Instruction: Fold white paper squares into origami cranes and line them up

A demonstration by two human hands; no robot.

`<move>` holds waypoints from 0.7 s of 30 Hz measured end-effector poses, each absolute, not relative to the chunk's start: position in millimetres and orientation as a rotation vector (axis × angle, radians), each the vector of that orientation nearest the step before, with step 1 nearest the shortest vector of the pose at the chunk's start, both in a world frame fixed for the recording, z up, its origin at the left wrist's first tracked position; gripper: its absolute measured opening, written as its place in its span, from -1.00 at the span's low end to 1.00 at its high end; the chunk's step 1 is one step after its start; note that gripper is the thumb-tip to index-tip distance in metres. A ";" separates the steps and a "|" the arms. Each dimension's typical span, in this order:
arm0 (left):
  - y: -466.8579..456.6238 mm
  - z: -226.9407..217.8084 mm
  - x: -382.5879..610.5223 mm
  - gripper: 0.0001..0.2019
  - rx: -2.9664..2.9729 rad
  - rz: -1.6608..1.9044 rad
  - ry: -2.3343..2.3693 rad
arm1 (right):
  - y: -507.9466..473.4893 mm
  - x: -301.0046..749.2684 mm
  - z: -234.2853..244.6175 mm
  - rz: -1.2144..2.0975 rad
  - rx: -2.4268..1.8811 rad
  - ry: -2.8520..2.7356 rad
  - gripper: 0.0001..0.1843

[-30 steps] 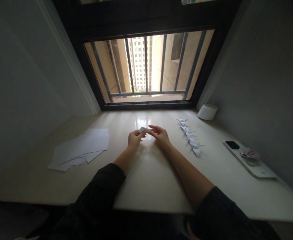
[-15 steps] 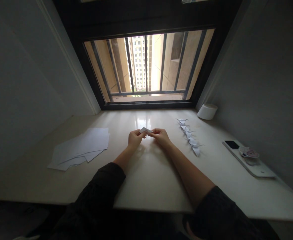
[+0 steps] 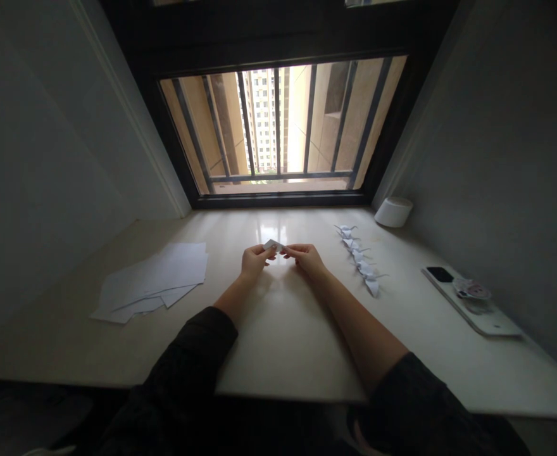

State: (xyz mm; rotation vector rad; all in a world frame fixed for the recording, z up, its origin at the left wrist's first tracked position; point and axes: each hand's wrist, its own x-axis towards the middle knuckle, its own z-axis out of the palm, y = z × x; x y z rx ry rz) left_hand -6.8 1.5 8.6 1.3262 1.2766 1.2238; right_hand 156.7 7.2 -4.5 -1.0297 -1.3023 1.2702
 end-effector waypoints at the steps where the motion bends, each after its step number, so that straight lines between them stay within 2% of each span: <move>1: 1.8 8.0 -7.4 -0.60 1.318 1.223 1.274 | 7.5 157.2 -4.4 1.273 -1.032 -1.315 -0.63; 14: -4.0 7.9 -2.1 -0.60 1.327 1.299 1.281 | 9.1 158.3 -8.1 1.266 -1.059 -1.320 -0.63; 21: -5.1 5.1 -5.5 -0.57 1.470 1.321 1.339 | 9.5 155.4 -13.8 0.855 -1.089 -1.482 -0.65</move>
